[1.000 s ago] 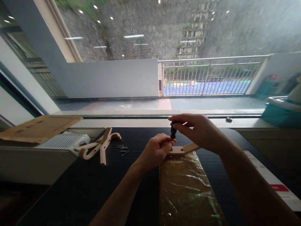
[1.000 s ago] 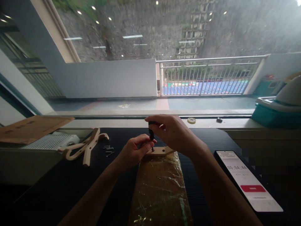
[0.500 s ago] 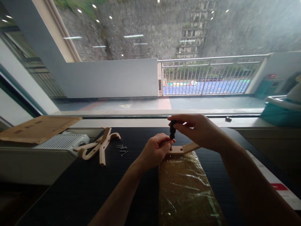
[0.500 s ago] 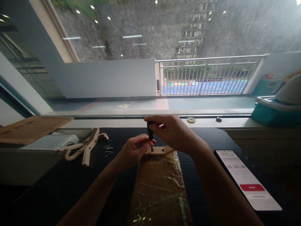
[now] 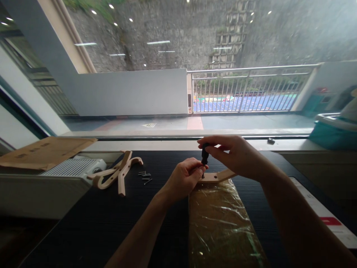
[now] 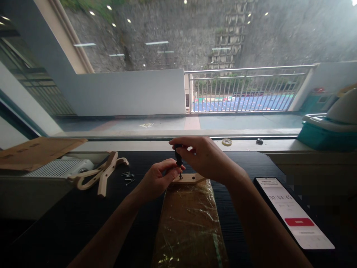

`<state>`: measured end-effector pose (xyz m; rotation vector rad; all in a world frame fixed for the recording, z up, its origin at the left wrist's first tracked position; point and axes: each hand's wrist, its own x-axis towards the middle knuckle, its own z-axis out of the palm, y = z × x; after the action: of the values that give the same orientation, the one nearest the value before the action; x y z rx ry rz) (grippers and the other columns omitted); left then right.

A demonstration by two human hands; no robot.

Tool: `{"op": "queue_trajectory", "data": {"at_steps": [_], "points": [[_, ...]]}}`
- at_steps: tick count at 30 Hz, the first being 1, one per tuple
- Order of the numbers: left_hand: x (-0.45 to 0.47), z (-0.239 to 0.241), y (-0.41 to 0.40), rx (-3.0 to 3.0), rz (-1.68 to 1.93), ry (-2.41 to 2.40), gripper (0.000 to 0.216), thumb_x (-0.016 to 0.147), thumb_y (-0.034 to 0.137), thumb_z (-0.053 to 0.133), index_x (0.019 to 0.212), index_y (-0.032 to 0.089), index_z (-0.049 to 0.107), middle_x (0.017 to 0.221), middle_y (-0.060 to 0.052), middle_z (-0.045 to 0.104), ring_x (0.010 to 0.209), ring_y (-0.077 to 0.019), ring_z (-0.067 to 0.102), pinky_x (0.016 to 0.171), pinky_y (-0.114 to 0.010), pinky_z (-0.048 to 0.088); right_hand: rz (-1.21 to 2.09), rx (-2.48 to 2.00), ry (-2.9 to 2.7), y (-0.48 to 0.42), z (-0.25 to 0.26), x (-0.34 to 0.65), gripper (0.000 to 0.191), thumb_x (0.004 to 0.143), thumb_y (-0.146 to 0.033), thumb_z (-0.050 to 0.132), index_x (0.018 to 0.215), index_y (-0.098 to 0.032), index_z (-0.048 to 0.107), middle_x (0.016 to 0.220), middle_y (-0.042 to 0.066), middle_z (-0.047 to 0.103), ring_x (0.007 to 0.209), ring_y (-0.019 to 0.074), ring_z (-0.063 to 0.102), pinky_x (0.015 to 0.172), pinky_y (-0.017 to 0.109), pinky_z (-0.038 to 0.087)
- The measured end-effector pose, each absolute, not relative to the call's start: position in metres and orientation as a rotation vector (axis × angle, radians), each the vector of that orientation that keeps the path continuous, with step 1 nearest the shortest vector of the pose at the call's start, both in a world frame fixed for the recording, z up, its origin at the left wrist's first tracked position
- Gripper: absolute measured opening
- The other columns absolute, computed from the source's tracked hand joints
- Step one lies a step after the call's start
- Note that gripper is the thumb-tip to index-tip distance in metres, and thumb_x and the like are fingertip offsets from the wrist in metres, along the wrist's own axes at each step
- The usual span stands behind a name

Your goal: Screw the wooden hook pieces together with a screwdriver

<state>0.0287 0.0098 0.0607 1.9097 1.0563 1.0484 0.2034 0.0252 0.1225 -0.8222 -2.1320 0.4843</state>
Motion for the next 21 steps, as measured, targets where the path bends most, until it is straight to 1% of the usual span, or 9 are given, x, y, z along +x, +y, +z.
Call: {"op": "queue_trajectory", "data": {"at_steps": [3, 8, 13, 16, 18, 21], "points": [[0.0295, 0.0611, 0.0091, 1.912, 1.051, 1.072, 0.020, 0.083, 0.023, 0.051, 0.086, 0.013, 0.068, 0.082, -0.005, 0.060, 0.076, -0.0135, 0.056, 0.071, -0.026, 0.045, 0.488, -0.833, -2.108, 0.0266, 0.1217, 0.2038, 0.027, 0.083, -0.023, 0.053, 0.106, -0.021, 0.068, 0.099, 0.003, 0.071, 0.086, 0.0171, 0.065, 0.071, 0.028, 0.054], [0.0309, 0.0601, 0.0087, 1.868, 1.058, 1.078, 0.018, 0.083, 0.023, 0.053, 0.086, 0.012, 0.067, 0.083, -0.005, 0.060, 0.073, -0.0125, 0.054, 0.070, -0.025, 0.044, 0.468, -0.878, -2.063, 0.0272, 0.1194, 0.2007, 0.026, 0.081, -0.025, 0.056, 0.104, -0.021, 0.068, 0.090, 0.002, 0.071, 0.069, 0.0128, 0.064, 0.063, 0.026, 0.052], [0.0304, 0.0602, 0.0091, 1.876, 1.050, 1.059, 0.019, 0.084, 0.024, 0.052, 0.086, 0.012, 0.066, 0.083, -0.005, 0.060, 0.074, -0.0128, 0.054, 0.069, -0.026, 0.044, 0.419, -0.920, -2.049, 0.0260, 0.1207, 0.1995, 0.020, 0.080, -0.028, 0.059, 0.096, -0.019, 0.068, 0.079, 0.001, 0.069, 0.068, 0.0130, 0.062, 0.062, 0.026, 0.050], [0.0294, 0.0612, 0.0090, 1.889, 1.035, 1.057, 0.019, 0.084, 0.024, 0.052, 0.086, 0.012, 0.066, 0.083, -0.005, 0.060, 0.075, -0.0133, 0.055, 0.070, -0.026, 0.044, 0.462, -0.885, -2.127, 0.0249, 0.1227, 0.2027, 0.025, 0.082, -0.024, 0.054, 0.103, -0.020, 0.066, 0.087, 0.002, 0.070, 0.075, 0.0139, 0.063, 0.063, 0.025, 0.050], [0.0289, 0.0612, 0.0090, 1.890, 1.026, 1.054, 0.019, 0.084, 0.024, 0.051, 0.087, 0.012, 0.066, 0.084, -0.005, 0.060, 0.076, -0.0135, 0.055, 0.070, -0.026, 0.044, 0.491, -0.860, -2.163, 0.0248, 0.1233, 0.2052, 0.030, 0.083, -0.020, 0.051, 0.109, -0.020, 0.065, 0.095, 0.003, 0.070, 0.082, 0.0150, 0.063, 0.067, 0.026, 0.050], [0.0289, 0.0604, 0.0091, 1.877, 1.024, 1.047, 0.020, 0.085, 0.023, 0.050, 0.089, 0.011, 0.066, 0.085, -0.005, 0.059, 0.076, -0.0127, 0.055, 0.070, -0.025, 0.043, 0.483, -0.853, -2.154, 0.0262, 0.1228, 0.2073, 0.031, 0.083, -0.019, 0.051, 0.110, -0.020, 0.065, 0.098, 0.003, 0.070, 0.085, 0.0158, 0.064, 0.071, 0.027, 0.050]]}}
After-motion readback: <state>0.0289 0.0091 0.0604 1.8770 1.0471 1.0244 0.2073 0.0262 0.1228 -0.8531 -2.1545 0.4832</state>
